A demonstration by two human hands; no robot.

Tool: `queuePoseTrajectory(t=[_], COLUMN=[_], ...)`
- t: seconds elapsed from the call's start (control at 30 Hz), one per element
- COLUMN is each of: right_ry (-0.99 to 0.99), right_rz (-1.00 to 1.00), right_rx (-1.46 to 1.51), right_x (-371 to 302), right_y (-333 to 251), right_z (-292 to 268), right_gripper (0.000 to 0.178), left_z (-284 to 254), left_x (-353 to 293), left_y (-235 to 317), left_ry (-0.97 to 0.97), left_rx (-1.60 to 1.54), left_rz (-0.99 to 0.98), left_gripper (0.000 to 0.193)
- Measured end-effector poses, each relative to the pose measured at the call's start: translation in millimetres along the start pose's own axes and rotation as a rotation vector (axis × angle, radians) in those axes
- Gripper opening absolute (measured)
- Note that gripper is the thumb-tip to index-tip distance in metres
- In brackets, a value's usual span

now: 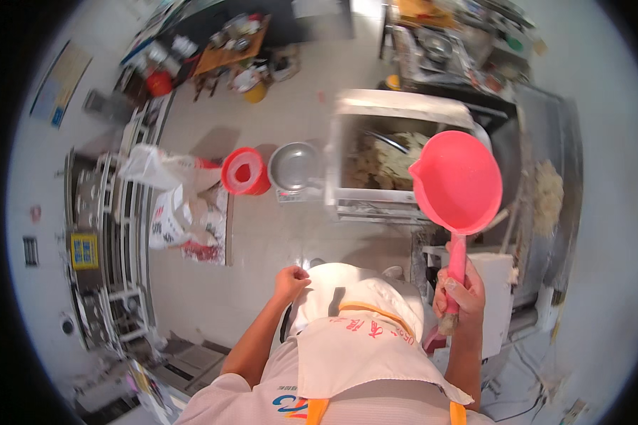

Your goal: The person mixes flour and water by hand in a bowl, transfers the mixture to a work surface, and then folds individual portions of dough.

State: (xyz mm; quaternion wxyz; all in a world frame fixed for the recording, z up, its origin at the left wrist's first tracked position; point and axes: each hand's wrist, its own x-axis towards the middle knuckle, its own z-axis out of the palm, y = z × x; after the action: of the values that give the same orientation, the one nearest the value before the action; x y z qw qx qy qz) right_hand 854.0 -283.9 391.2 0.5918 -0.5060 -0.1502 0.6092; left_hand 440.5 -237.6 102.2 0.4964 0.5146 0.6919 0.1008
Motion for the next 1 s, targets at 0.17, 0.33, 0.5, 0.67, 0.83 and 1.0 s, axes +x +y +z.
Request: queuePoseTrajectory(t=[0.17, 0.33, 0.5, 0.67, 0.83, 1.0], right_ry=[-0.299, -0.406, -0.482, -0.561, -0.586, -0.543], right_rz=[0.168, 0.295, 0.590, 0.642, 0.596, 0.641], right_rx=[-0.099, -0.256, -0.288, -0.589, -0.797, -0.775], right_x=[60.5, 142.9, 269.7, 396.8, 510.1, 606.0], right_y=[70.1, 163.1, 296.4, 452.8, 598.4, 714.1], right_z=[123.2, 253.2, 345.5, 401.0, 443.1, 462.7], right_gripper=[0.061, 0.038, 0.029, 0.023, 0.017, 0.022], left_z=[-81.7, -107.2, -87.5, -25.4, -15.2, -47.6], left_x=[-51.5, -79.6, -111.5, -180.1, -222.7, -165.1], left_y=[-110.9, -201.5, -262.4, -280.6, -191.6, -133.7], left_ry=[0.104, 0.280, 0.510, 0.675, 0.644, 0.603], left_rx=[-0.419, -0.545, -0.805, -0.812, -0.619, -0.797], left_rz=[-0.258, -0.384, -0.507, -0.682, -1.016, -1.399], left_gripper=[0.017, 0.026, 0.033, 0.015, 0.015, 0.016])
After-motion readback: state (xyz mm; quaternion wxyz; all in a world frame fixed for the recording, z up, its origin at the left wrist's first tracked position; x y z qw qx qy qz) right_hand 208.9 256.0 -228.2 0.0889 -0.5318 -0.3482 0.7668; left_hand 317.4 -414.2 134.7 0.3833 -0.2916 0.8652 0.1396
